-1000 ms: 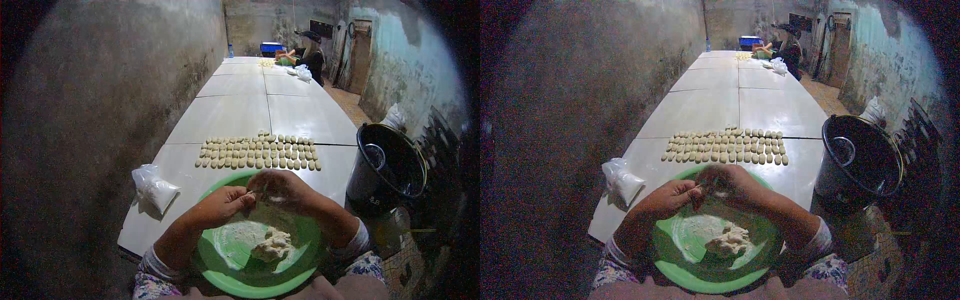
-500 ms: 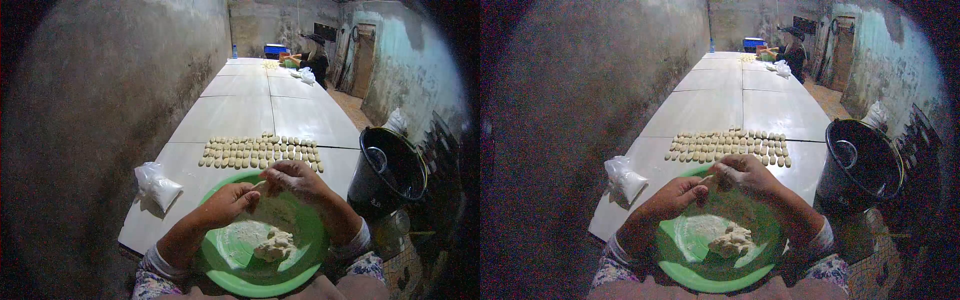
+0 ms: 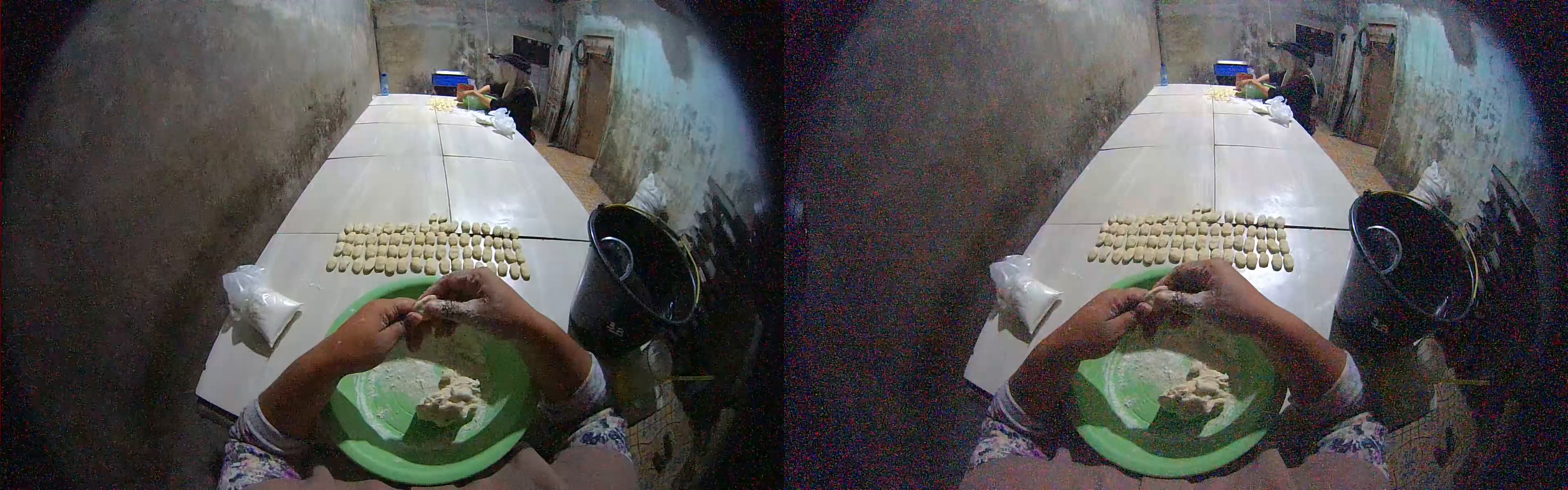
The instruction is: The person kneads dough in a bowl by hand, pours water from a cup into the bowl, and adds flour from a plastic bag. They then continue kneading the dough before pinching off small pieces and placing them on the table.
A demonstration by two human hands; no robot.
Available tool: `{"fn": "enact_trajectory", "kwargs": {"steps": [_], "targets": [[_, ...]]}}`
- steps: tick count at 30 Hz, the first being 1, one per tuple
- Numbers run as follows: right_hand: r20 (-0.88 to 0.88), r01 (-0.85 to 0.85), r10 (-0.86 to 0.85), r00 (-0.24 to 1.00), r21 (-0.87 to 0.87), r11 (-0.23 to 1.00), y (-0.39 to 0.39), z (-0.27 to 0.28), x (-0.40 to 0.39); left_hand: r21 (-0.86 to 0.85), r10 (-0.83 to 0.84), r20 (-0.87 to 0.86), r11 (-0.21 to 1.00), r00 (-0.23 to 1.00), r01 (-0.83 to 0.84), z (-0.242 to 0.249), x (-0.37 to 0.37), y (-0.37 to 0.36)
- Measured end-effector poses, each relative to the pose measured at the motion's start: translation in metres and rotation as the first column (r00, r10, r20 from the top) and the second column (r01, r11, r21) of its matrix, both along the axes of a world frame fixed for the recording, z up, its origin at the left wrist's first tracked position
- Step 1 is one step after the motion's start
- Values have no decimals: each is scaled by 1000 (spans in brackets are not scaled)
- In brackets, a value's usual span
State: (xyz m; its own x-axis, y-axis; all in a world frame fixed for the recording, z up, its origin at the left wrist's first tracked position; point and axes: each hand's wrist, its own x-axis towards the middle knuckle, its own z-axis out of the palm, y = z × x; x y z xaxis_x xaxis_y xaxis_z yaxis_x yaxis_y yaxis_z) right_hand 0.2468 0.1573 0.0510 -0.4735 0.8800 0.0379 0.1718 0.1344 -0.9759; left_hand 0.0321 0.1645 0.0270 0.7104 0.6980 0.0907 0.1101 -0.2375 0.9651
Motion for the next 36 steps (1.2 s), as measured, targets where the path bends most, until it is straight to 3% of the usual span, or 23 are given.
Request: {"fn": "enact_trajectory", "kwargs": {"steps": [2, 5, 9, 10, 13, 20, 22, 23, 26, 29, 31, 33, 35, 36], "targets": [[75, 22, -25, 997, 43, 999, 0, 0, 0, 92, 0, -30, 996, 1000, 3, 1, 0, 0], [47, 12, -15, 999, 63, 998, -2, 1, 0, -39, -45, 20, 998, 999, 45, -8, 0, 6], [150, -21, -12, 989, 219, 975, 3, -9, 0, 29, -124, 29, 992, 992, 123, -11, -5, 8], [174, -42, -3, 985, 253, 967, 4, -10, 0, 25, -24, -138, 999, 990, 28, 2, -2, 1], [41, 78, -83, 996, 111, 991, 0, -7, -7, 21, 31, -68, 999, 997, -30, -3, 0, 2], [27, -50, 44, 999, 258, 965, 3, -15, 5, 63, -9, -239, 998, 971, 25, 7, 4, -5], [81, -5, -8, 997, 160, 987, -1, -5, 2, 163, 56, -48, 986, 997, -47, 1, 7, -6], [79, -3, -9, 997, 161, 987, -1, -4, 1, 164, 55, -50, 985, 997, -46, 2, 8, -7], [173, -35, -5, 985, 229, 973, -1, -3, 0, 48, 53, 12, 997, 999, -54, 7, 8, -10], [58, 25, -33, 998, 137, 990, -1, 0, -1, 86, 89, -106, 993, 990, -80, 13, 2, -9], [-20, 167, -167, 986, 58, 984, -1, 8, -3, 102, 111, -209, 991, 972, -91, 17, 0, -9], [-11, 176, -176, 984, 44, 983, 2, 2, -4, 87, 128, -203, 990, 971, -112, 22, 2, -13], [87, -34, 9, 996, 282, 959, 4, -12, 0, 73, 144, -197, 989, 970, -132, 22, 2, -13], [94, -37, 17, 995, 209, 977, 2, -9, 1, 69, 126, -204, 991, 971, -114, 19, 1, -11]]}}
